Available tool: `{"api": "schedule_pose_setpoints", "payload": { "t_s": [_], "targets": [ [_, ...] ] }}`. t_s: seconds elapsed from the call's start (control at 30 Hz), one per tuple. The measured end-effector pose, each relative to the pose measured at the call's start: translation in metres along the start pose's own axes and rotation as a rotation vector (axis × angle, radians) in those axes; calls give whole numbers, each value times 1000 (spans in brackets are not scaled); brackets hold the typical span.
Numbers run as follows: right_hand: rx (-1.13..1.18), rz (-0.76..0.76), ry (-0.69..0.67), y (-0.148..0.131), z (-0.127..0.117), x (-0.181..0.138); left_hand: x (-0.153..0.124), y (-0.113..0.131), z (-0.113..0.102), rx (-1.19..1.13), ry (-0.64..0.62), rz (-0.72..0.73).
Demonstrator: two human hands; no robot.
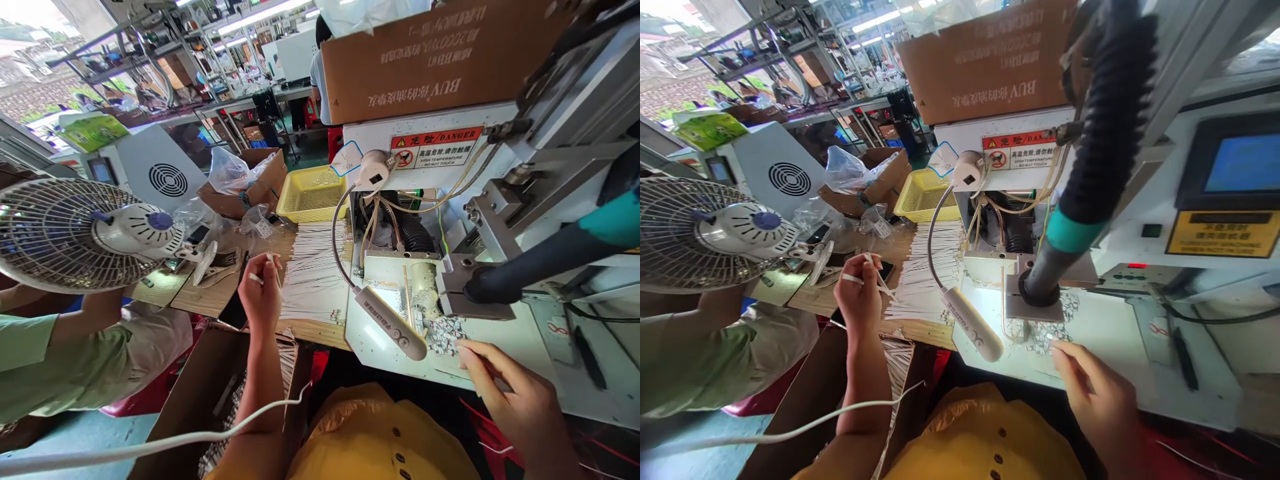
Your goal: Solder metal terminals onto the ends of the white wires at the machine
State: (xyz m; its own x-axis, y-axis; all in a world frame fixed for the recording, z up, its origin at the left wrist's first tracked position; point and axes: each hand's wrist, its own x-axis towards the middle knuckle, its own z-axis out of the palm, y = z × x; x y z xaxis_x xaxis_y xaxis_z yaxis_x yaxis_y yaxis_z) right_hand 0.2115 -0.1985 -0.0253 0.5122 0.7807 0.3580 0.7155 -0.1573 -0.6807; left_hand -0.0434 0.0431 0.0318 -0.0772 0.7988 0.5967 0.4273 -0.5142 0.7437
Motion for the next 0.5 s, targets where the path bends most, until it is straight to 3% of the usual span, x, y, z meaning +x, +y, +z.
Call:
{"api": "schedule_pose_setpoints", "payload": {
  "t_s": [0.23,0.43,0.5],
  "targets": [
    [166,-148,-276,-13,5,-10,-1,7,-3,-79,95,5],
    [344,-108,-671,-55,17,-8,-14,28,-10,-178,44,20],
    [456,-129,-736,-70,28,-5,-22,37,-10,-192,-20,-9]
  ]
}}
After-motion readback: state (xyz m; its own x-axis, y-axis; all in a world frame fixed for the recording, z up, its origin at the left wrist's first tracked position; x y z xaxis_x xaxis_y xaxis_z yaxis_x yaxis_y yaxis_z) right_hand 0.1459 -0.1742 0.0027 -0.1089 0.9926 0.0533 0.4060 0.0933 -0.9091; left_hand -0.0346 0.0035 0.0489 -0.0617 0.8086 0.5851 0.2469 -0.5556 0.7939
